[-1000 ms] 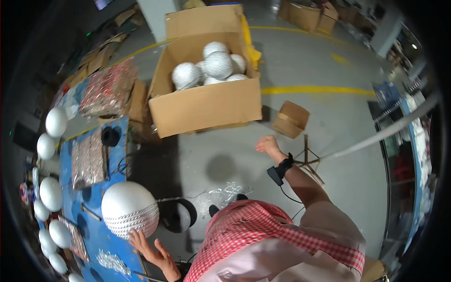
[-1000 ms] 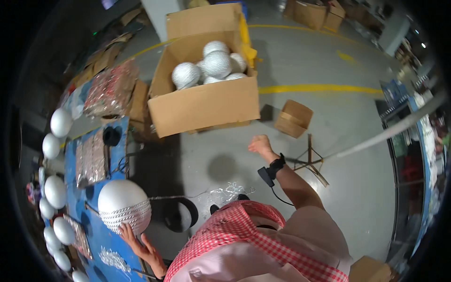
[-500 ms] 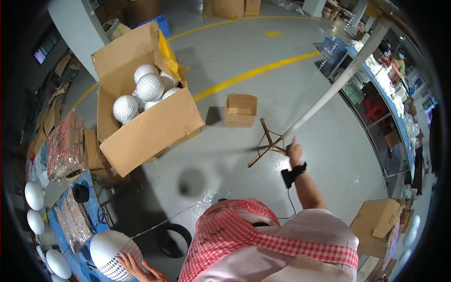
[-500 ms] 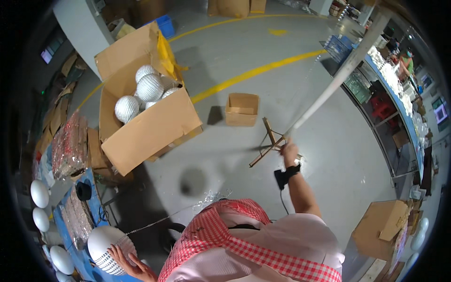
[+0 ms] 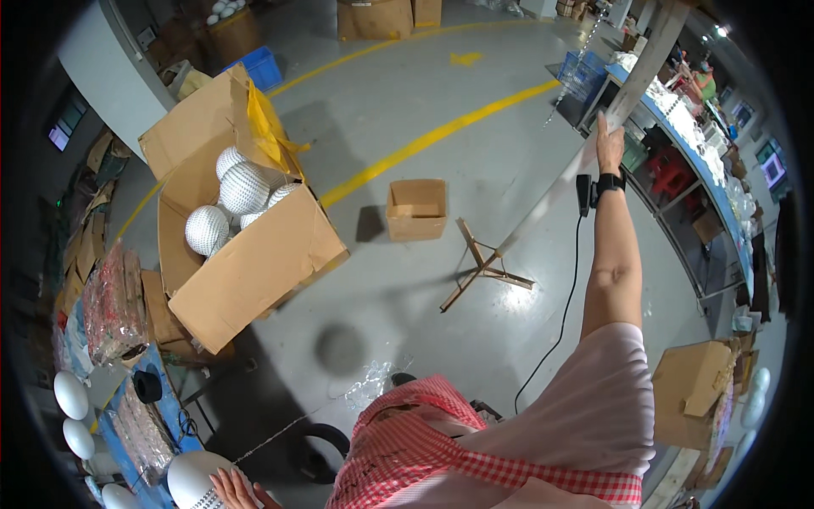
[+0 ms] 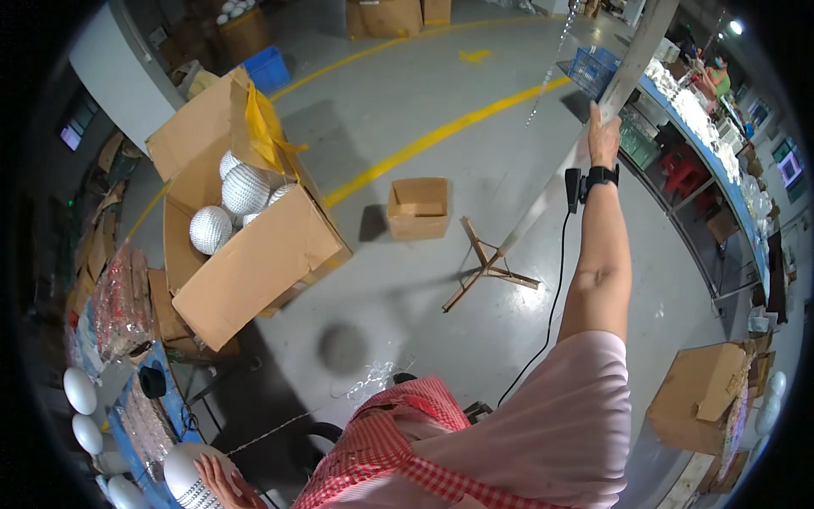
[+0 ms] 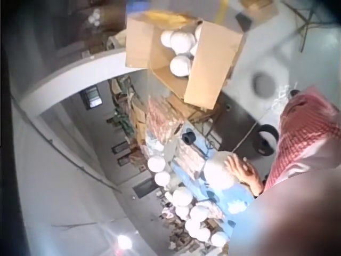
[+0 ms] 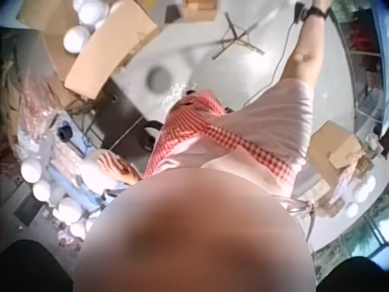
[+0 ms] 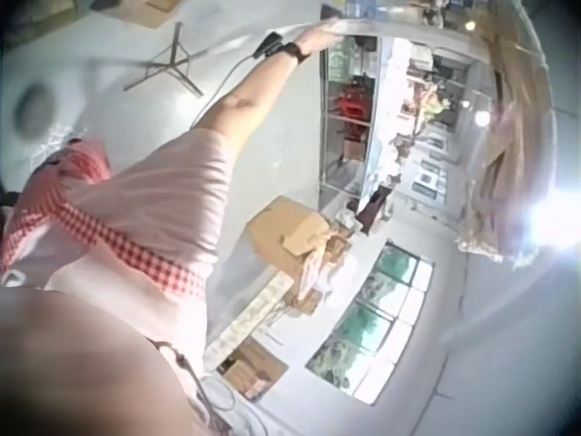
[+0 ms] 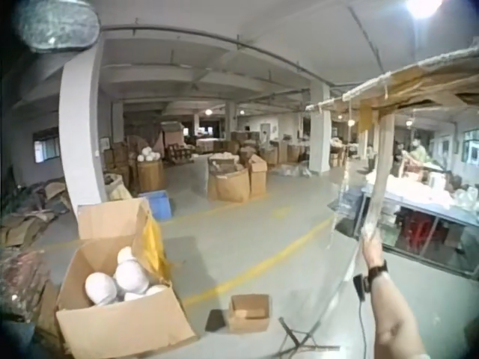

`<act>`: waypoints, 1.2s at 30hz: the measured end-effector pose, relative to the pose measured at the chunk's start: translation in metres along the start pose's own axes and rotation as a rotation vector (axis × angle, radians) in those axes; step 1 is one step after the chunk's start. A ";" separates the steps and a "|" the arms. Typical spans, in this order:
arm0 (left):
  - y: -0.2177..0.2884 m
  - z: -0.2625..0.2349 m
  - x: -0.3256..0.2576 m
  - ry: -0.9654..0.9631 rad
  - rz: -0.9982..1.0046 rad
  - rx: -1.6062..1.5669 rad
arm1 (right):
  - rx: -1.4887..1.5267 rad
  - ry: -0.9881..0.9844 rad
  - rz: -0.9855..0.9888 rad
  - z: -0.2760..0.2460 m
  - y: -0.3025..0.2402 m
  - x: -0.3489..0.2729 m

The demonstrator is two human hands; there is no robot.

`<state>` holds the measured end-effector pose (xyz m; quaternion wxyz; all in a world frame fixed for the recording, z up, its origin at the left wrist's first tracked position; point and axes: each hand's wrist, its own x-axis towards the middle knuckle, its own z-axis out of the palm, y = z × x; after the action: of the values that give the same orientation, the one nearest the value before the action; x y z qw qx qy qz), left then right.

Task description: The person wraps a strand of beads around a white sphere in a spiral pattern, pressing them into the surface. They then briefly move a long pole before returning to finish applying the beads to the sphere.

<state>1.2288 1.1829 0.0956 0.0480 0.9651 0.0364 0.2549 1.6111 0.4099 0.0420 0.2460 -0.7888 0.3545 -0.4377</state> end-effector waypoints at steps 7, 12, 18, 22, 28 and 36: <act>0.006 0.004 0.018 -0.036 0.089 0.033 | 0.112 -0.138 -0.175 0.014 0.021 -0.001; 0.014 0.009 0.024 -0.053 0.093 0.027 | 0.191 -0.125 -0.114 0.039 0.055 -0.021; 0.021 0.009 0.026 -0.095 -0.030 0.016 | 0.187 -0.168 -0.049 0.050 0.070 -0.043; 0.023 0.011 0.025 -0.109 -0.050 -0.015 | 0.024 -0.104 0.022 0.049 0.064 -0.057; 0.027 0.012 0.023 -0.131 -0.105 -0.050 | -0.137 -0.131 0.038 0.046 0.064 -0.063; 0.018 0.014 0.019 -0.156 -0.109 -0.087 | 0.116 -0.296 -0.119 0.040 0.086 -0.046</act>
<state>1.2527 1.1659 0.0945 0.1065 0.9756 0.0738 0.1775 1.5997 0.3946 -0.0612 0.3143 -0.8489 0.2411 -0.3500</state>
